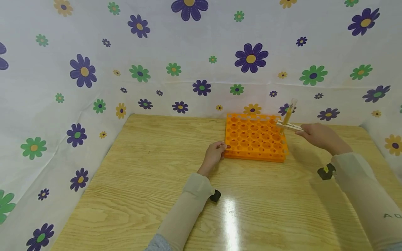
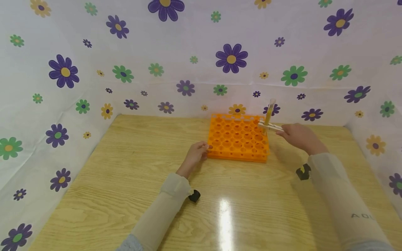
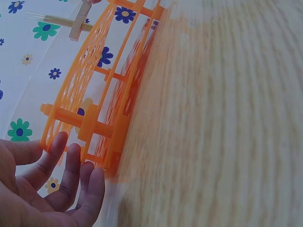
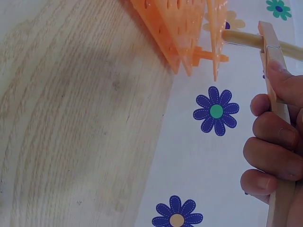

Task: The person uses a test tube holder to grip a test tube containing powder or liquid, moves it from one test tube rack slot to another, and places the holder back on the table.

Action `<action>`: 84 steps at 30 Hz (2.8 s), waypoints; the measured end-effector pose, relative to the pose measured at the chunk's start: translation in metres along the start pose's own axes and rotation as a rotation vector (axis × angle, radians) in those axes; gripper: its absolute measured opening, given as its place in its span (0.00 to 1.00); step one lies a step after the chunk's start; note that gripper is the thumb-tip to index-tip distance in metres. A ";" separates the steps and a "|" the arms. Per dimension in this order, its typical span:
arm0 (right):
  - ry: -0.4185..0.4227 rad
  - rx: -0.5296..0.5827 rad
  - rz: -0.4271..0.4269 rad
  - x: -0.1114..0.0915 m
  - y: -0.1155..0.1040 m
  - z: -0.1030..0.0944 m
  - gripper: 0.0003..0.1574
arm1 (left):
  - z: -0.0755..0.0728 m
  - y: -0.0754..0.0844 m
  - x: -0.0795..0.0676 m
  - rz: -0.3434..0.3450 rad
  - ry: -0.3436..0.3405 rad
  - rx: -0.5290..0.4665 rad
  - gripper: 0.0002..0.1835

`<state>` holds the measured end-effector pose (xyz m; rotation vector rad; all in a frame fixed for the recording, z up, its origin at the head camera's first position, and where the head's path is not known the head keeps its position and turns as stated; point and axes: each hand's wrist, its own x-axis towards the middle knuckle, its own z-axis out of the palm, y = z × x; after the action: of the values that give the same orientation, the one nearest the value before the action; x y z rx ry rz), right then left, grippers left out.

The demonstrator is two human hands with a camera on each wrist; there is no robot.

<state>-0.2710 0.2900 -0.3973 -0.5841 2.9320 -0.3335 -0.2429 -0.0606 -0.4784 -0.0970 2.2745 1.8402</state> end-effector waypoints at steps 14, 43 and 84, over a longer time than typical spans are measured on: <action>-0.016 -0.012 -0.007 0.001 -0.004 -0.011 0.21 | 0.000 0.002 -0.002 -0.001 0.005 0.002 0.12; 0.012 0.025 0.007 0.002 -0.023 -0.028 0.21 | 0.001 0.003 -0.002 -0.008 0.015 -0.015 0.12; -0.028 -0.004 -0.042 0.029 -0.058 -0.029 0.31 | 0.002 0.004 -0.003 -0.020 0.018 -0.011 0.12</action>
<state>-0.2814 0.2318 -0.3575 -0.6469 2.8976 -0.3212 -0.2406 -0.0585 -0.4745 -0.1378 2.2668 1.8498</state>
